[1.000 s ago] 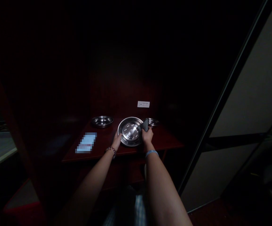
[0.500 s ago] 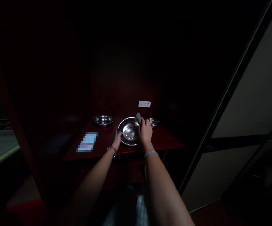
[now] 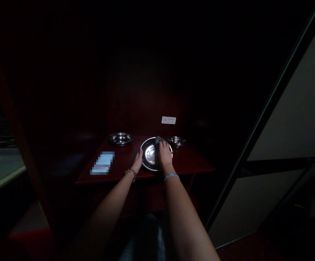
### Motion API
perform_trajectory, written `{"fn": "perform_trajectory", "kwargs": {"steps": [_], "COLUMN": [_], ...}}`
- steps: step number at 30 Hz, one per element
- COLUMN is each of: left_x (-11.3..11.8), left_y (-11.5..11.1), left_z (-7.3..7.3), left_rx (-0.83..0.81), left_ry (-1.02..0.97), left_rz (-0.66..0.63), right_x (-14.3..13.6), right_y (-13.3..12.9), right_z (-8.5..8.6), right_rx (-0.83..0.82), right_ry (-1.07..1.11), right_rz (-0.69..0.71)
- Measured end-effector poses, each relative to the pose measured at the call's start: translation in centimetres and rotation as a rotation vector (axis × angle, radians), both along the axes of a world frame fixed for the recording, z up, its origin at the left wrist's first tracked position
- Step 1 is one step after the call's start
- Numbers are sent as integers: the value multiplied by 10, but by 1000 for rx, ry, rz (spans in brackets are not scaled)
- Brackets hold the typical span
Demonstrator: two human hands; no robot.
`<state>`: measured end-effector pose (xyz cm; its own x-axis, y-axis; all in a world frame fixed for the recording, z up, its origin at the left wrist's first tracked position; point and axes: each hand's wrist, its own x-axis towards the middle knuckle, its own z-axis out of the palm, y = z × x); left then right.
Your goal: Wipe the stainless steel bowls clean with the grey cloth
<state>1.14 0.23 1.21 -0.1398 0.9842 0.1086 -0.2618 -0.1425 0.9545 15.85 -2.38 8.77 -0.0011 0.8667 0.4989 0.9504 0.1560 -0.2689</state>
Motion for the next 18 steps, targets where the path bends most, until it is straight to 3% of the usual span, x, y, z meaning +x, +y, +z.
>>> {"fn": "perform_trajectory", "kwargs": {"steps": [10, 14, 18], "left_x": [2, 1, -1], "left_y": [-24, -18, -4], "left_z": [28, 23, 8], "left_rx": [-125, -126, -43], "left_ry": [-20, -32, -23], "left_rz": [-42, -34, 9], "right_x": [1, -7, -17], "right_y": [4, 2, 5], "right_z": [-1, 3, 3], "right_rx": [-135, -212, -268], "right_ry": [188, 196, 159], "right_rz": [142, 196, 270]}}
